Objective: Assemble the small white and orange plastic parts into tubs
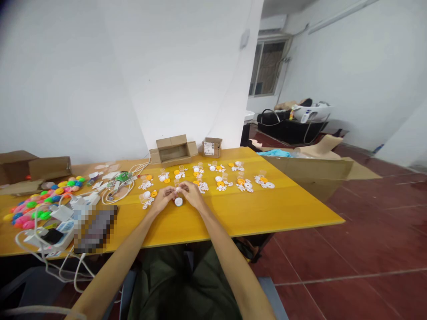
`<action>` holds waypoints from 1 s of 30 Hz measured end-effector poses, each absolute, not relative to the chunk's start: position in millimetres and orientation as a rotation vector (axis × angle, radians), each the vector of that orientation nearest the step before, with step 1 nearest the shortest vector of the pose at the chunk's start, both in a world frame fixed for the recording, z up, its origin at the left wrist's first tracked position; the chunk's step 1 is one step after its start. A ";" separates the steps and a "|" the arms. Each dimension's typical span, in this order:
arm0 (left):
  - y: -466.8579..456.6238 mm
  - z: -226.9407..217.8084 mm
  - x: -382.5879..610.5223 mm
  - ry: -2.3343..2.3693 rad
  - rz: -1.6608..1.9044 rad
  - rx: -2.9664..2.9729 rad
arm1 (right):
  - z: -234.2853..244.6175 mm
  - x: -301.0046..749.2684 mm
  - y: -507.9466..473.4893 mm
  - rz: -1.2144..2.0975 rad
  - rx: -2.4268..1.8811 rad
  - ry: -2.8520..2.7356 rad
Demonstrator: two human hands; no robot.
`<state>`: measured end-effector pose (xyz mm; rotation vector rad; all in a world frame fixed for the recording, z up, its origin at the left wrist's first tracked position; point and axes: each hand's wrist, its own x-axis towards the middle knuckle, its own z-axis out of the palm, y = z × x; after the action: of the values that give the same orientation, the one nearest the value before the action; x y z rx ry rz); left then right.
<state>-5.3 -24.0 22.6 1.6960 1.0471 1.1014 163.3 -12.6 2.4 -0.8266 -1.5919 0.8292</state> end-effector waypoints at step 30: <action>-25.0 26.0 -5.4 0.998 1.126 1.683 | 5.6 164.7 -14.4 0.886 -0.810 -1.641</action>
<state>-5.4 -25.0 26.0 1.6834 0.9978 1.1259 164.7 -14.4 5.6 -0.8101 -1.6414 0.8864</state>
